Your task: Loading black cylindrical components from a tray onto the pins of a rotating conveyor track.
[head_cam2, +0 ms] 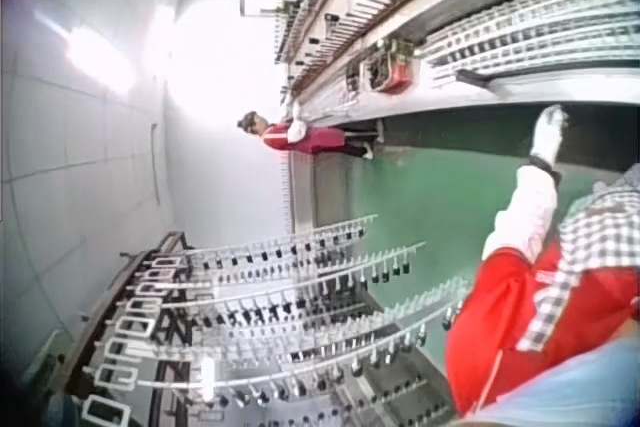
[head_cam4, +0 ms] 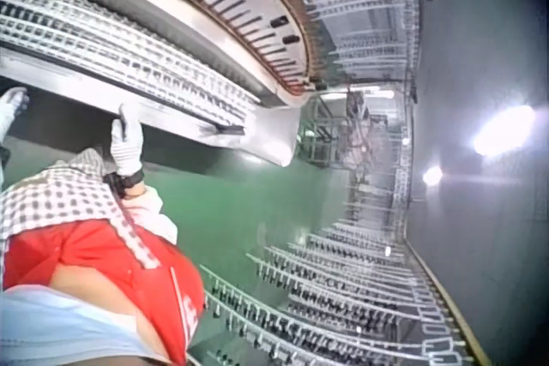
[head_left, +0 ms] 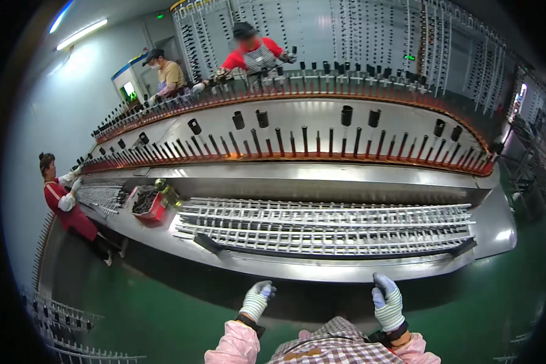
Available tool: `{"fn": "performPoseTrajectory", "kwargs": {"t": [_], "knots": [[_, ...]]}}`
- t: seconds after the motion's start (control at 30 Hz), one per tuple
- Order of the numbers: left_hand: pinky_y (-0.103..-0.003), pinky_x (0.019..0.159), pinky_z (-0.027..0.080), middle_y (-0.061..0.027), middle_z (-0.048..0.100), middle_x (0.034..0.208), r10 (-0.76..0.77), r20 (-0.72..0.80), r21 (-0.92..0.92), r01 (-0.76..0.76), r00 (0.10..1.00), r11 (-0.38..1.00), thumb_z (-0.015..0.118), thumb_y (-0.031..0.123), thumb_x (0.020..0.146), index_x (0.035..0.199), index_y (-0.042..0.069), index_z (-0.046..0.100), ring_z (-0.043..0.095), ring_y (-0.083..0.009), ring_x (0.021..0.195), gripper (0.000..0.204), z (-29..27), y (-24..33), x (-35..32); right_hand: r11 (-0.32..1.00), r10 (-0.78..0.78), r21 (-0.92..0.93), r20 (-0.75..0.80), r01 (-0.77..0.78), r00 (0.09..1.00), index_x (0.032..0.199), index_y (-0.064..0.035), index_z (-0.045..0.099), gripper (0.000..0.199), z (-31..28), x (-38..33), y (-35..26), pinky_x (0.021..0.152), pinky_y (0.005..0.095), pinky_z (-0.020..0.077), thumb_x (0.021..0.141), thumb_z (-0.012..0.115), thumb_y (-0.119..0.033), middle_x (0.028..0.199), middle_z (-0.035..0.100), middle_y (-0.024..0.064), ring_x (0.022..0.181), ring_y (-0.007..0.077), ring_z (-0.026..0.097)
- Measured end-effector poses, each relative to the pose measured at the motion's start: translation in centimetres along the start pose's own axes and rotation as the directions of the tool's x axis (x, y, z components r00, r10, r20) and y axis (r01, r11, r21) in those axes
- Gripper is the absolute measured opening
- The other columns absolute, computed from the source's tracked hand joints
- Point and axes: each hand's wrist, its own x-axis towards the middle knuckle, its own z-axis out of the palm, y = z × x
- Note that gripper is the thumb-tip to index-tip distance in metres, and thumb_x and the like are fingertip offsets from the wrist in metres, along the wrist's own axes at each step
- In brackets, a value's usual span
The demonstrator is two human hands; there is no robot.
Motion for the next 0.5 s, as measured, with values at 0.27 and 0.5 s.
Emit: {"fn": "performPoseTrajectory", "kwargs": {"t": [0.27, 0.5], "knots": [[-0.037, 0.074, 0.047, -0.0139, 0.065, 0.093, 0.628, -0.463, 0.776, -0.056, 0.626, 0.628, 0.054, 0.025, 0.090, 0.104, 0.006, 0.062, 0.061, -0.0272, 0.081, 0.025, -18.2, 15.8, 8.9, 1.000, 0.014, 0.005, 0.091, -0.014, 0.996, 0.111, -0.0040, 0.057, 0.028, 9.2, 7.2, 3.1, 0.086, 0.0339, 0.0463, 0.083, 0.056, -0.004, 0.108, 0.060, 0.0132, 0.100, 0.0262, 0.059], [-0.042, 0.086, 0.046, -0.0079, 0.057, 0.116, 0.336, -0.216, 0.964, 0.254, 0.917, -0.075, 0.062, 0.034, 0.077, 0.119, 0.021, 0.052, 0.056, -0.0287, 0.104, 0.046, -22.5, 15.9, 22.6, 1.000, 0.013, -0.012, 0.141, -0.011, 0.990, 0.109, -0.0041, 0.058, 0.027, 13.5, 18.5, 8.2, 0.083, 0.0339, 0.0471, 0.082, 0.057, -0.006, 0.103, 0.061, 0.0129, 0.096, 0.0264, 0.059]]}}
